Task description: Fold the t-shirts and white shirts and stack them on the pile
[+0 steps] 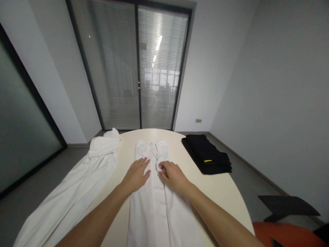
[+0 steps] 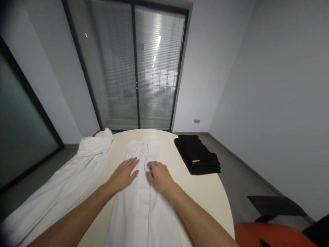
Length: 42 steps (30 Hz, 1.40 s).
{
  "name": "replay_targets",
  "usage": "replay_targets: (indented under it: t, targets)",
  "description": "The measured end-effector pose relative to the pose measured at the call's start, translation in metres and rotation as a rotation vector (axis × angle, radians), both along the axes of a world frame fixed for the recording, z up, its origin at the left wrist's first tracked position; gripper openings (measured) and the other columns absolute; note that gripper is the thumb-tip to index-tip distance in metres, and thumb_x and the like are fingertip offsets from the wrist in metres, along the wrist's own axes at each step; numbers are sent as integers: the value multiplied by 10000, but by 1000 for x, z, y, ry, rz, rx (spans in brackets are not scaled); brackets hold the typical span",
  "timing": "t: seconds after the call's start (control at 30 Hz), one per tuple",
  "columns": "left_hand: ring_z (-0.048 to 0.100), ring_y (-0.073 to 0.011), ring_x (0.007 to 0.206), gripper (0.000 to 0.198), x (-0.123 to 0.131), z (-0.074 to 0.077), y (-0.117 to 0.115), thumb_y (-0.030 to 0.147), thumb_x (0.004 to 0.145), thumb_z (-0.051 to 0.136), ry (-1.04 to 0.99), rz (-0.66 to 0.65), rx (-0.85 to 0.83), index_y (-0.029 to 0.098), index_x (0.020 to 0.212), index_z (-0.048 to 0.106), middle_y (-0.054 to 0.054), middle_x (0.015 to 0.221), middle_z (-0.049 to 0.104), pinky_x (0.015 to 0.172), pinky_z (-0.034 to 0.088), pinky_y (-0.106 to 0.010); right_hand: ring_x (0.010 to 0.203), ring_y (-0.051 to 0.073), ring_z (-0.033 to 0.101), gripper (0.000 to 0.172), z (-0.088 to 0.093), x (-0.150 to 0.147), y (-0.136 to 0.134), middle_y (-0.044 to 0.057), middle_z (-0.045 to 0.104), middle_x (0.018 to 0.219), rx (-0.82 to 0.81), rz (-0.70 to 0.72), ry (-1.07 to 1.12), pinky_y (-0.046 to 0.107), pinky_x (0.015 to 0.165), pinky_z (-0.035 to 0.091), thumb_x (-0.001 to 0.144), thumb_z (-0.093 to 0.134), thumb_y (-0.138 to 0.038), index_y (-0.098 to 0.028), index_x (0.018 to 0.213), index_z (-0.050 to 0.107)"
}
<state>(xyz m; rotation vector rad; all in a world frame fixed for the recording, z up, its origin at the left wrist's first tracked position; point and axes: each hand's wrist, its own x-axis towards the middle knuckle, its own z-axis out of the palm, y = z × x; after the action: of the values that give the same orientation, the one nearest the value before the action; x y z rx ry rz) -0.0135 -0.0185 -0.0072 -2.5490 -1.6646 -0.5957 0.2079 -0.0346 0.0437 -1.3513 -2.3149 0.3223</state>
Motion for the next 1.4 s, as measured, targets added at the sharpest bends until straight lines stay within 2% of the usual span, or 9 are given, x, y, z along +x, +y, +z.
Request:
replay_targets:
  t: [0.13, 0.3, 0.5, 0.7, 0.83, 0.97, 1.1, 1.2, 1.4]
  targets:
    - [418, -284, 1424, 516, -1, -2, 0, 380, 971, 455, -6, -5, -14, 164, 1436, 507, -133, 1532, 470, 1180, 328, -467, 995, 239, 588, 320, 10, -1, -15, 85, 668, 1094, 10, -41, -80, 338, 864, 408, 872, 651, -398, -183, 1106, 609]
    - [375, -285, 1454, 566, -2, 3, 2, 421, 977, 449, 9, -29, -73, 151, 1474, 457, -139, 1562, 423, 1190, 315, -478, 1265, 316, 479, 632, 4, -4, -24, 169, 536, 1403, -51, -24, -187, 404, 1003, 384, 882, 623, -471, -139, 1400, 476]
    - [495, -295, 1356, 493, 7, 9, -3, 343, 957, 476, 0, 74, 39, 108, 1384, 550, -176, 1460, 537, 1157, 361, -459, 1181, 310, 550, 471, 3, -6, -14, 155, 633, 1273, -36, -101, -232, 406, 947, 418, 922, 563, -464, -156, 1279, 577]
    - [417, -292, 1426, 531, 6, 2, -1, 371, 952, 477, -46, 30, -35, 131, 1423, 524, -155, 1524, 474, 1187, 319, -477, 961, 262, 663, 312, 17, -23, 31, 126, 719, 1035, -60, -284, -268, 342, 805, 446, 956, 512, -427, -165, 1077, 630]
    - [365, -281, 1460, 536, 2, 2, 2, 359, 952, 467, -63, 21, -81, 157, 1448, 499, -124, 1563, 426, 1206, 280, -482, 1035, 268, 658, 365, 18, -42, 82, 151, 702, 1117, -93, -422, -250, 342, 826, 455, 966, 501, -449, -154, 1158, 601]
    - [339, -280, 1472, 539, 1, 4, 3, 356, 962, 457, -51, 30, -115, 166, 1466, 480, -106, 1574, 412, 1212, 264, -481, 1154, 309, 596, 442, 6, -59, 116, 207, 631, 1247, -129, -513, -254, 380, 883, 463, 955, 521, -443, -108, 1240, 567]
    - [469, -284, 1369, 465, 3, 10, 4, 324, 974, 439, -42, 116, -24, 162, 1393, 560, -125, 1474, 535, 1150, 355, -464, 1280, 309, 483, 430, -9, -67, 129, 237, 540, 1350, -90, -541, -253, 399, 971, 427, 968, 497, -351, -89, 1308, 521]
    - [569, -268, 1233, 432, 5, 13, 4, 324, 977, 425, -52, 139, 31, 154, 1330, 609, -129, 1335, 633, 1088, 422, -434, 1257, 299, 491, 387, -14, -65, 136, 234, 553, 1323, -72, -555, -243, 395, 963, 427, 972, 474, -299, -89, 1291, 536]
    - [467, -270, 1378, 486, 3, 8, 4, 369, 959, 453, -64, 97, -25, 174, 1389, 565, -116, 1476, 537, 1165, 366, -437, 1111, 269, 598, 311, -7, -56, 148, 191, 638, 1196, -64, -570, -207, 354, 865, 450, 990, 419, -285, -130, 1179, 612]
